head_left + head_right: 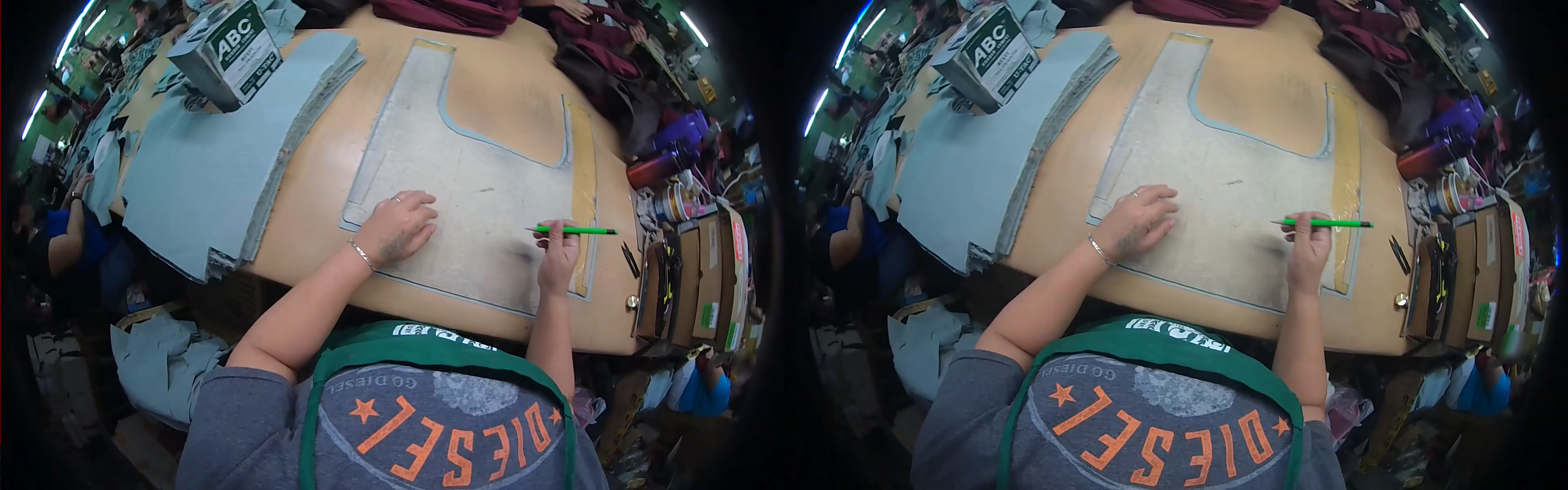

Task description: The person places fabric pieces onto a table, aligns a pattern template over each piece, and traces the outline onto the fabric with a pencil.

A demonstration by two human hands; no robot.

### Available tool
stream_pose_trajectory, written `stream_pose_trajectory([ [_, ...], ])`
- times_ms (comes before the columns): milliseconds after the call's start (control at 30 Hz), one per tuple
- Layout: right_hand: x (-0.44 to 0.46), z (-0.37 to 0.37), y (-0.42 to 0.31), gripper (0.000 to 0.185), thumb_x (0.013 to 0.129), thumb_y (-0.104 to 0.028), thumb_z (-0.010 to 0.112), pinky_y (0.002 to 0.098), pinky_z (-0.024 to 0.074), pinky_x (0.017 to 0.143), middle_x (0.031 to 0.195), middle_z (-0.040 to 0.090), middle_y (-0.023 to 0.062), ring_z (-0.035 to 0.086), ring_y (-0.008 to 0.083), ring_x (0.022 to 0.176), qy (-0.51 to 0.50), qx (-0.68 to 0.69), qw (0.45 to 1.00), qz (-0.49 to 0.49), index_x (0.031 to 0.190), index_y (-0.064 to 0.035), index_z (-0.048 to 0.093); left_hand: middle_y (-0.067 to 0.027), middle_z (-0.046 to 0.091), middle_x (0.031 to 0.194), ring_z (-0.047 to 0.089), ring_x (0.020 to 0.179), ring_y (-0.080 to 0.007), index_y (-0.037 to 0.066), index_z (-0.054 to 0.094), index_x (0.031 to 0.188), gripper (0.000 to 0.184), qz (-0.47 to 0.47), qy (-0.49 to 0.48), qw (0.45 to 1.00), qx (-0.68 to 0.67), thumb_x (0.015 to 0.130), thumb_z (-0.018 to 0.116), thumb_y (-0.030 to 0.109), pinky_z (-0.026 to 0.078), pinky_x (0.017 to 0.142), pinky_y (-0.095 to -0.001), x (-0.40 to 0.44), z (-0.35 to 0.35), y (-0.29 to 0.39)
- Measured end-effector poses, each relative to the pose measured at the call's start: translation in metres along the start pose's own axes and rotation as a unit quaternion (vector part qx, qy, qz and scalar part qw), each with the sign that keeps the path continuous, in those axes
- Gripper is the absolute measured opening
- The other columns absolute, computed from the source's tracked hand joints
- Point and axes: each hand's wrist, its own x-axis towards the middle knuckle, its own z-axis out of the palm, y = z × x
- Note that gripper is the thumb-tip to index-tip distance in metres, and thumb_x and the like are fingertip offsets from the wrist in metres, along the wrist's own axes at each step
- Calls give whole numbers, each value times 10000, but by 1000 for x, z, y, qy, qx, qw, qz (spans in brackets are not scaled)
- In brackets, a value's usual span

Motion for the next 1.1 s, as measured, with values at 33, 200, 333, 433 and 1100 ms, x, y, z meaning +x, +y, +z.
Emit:
stream_pose_trajectory([
  [33,3,19,-2,179,899,-236,465,204,391,559,751,547,36,516,95,641,-9,1,1000,-5,865,-60,459,-138,531,1065,506,1005,-295,32,585,876,169,-3,-3,1000,4,740,596,133,428,828,-368,-3,-3,-4],
  [200,8,60,34,132,895,-174,472,208,411,606,760,524,41,487,80,661,-25,32,999,22,863,-53,434,-123,533,1059,506,1014,-280,40,588,878,164,-2,23,999,30,750,591,142,428,836,-362,1,-20,-42],
  [333,4,59,33,130,896,-165,468,210,414,621,755,511,37,479,81,660,3,28,999,14,850,-51,427,-112,497,1128,453,1086,-283,52,569,953,219,-23,14,997,78,780,567,186,395,885,-371,45,-31,-81],
  [433,4,58,33,134,895,-169,471,210,416,624,758,512,37,479,81,660,13,-13,1000,17,853,-50,426,-111,433,1217,369,1172,-285,62,529,1049,298,-50,-19,992,113,810,534,240,340,939,-420,102,-31,-108],
  [1100,368,289,84,209,837,-173,568,223,453,493,685,568,72,556,113,579,-151,38,985,-69,866,2,457,-50,190,1411,121,1307,-279,225,347,1290,564,-182,-80,962,186,811,412,514,127,977,-616,259,3,-199],
])
